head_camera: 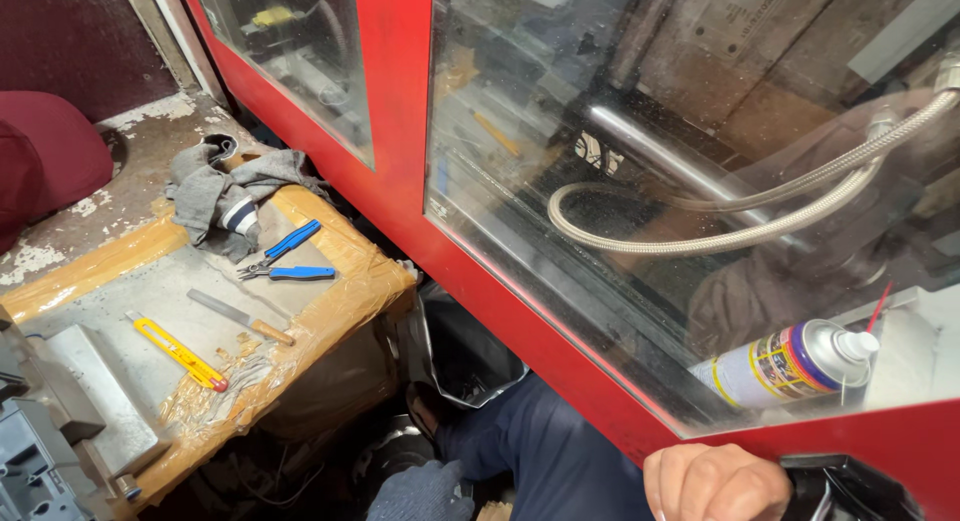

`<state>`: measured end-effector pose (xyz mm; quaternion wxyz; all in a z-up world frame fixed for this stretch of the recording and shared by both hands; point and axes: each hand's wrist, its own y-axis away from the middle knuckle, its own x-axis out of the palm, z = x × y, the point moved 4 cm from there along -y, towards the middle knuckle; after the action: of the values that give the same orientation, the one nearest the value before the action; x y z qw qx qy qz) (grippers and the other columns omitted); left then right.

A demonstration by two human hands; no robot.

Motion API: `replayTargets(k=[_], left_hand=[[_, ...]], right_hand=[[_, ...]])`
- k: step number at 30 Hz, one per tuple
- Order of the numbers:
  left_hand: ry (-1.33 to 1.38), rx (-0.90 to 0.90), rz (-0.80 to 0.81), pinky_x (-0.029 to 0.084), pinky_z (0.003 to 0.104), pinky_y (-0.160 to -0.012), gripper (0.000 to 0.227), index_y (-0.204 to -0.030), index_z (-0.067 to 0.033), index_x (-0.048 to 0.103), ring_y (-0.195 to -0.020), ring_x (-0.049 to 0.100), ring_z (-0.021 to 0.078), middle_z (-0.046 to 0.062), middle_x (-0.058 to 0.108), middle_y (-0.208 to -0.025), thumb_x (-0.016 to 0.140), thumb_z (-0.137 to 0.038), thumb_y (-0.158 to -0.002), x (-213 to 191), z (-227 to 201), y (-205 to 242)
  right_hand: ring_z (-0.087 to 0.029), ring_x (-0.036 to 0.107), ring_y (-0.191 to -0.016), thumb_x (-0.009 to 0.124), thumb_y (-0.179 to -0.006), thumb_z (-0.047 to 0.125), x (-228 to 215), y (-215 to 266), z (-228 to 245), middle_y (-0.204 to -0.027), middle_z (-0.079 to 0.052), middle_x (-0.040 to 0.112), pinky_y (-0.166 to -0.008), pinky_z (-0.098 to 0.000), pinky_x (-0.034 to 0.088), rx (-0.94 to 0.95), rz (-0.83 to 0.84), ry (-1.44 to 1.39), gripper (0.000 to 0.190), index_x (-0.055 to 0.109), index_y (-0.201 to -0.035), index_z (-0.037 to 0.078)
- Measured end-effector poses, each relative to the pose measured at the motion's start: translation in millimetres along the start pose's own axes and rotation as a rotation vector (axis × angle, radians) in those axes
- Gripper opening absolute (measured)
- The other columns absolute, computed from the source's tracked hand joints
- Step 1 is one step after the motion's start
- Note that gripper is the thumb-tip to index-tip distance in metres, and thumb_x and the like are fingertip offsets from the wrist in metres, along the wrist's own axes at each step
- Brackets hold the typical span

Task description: The person retrieves a metal part from a red machine, then uses pliers, a file, and a utility knife to trim and smooth the edges. They place the finished part into a plastic bag and repeat the process with another part.

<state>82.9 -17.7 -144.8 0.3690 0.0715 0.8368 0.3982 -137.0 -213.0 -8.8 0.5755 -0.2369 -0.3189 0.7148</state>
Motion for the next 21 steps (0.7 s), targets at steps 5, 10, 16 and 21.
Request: replayTargets(k=[5, 10, 16, 21], left_hand=[[0.016, 0.0, -0.018, 0.047, 0.045, -0.108, 0.053, -0.137, -0.0145, 0.057, -0.123, 0.062, 0.0306, 0.013, 0.065, -0.127, 0.058, -0.043, -0.093, -4, 2, 8], [0.028, 0.003, -0.037, 0.047, 0.045, -0.108, 0.053, -0.139, -0.0158, 0.056, -0.123, 0.062, 0.0297, 0.013, 0.065, -0.127, 0.058, -0.043, -0.093, -7, 1, 13], [0.088, 0.012, -0.093, 0.046, 0.044, -0.109, 0.054, -0.141, -0.0174, 0.054, -0.124, 0.062, 0.0287, 0.012, 0.065, -0.127, 0.058, -0.043, -0.093, -8, 5, 26], [0.274, 0.154, -0.369, 0.047, 0.041, -0.107, 0.054, -0.14, -0.0178, 0.058, -0.122, 0.063, 0.0273, 0.011, 0.066, -0.13, 0.062, -0.04, -0.091, -37, -1, 47]], right_hand=[[-0.029, 0.061, -0.076, 0.059, -0.105, 0.007, 7, -4, -4, -0.085, -0.017, 0.063, -0.069, -0.0431, 0.054, -0.035, -0.071, 0.022, 0.014, 0.059, -0.096, -0.004], [-0.025, 0.061, -0.072, 0.063, -0.101, 0.003, 14, -9, -5, -0.082, -0.014, 0.064, -0.064, -0.0375, 0.052, -0.094, -0.225, 0.075, 0.006, 0.06, -0.1, -0.003], [-0.021, 0.059, -0.071, 0.07, -0.097, 0.007, 27, -17, -14, -0.08, -0.011, 0.066, -0.063, -0.0341, 0.048, -0.173, -0.401, 0.163, 0.012, 0.064, -0.105, 0.0], [-0.019, 0.057, -0.071, 0.079, -0.093, 0.028, 36, -38, -26, -0.08, -0.008, 0.064, -0.064, -0.0324, 0.045, -0.253, -0.509, 0.193, 0.034, 0.068, -0.109, 0.0]])
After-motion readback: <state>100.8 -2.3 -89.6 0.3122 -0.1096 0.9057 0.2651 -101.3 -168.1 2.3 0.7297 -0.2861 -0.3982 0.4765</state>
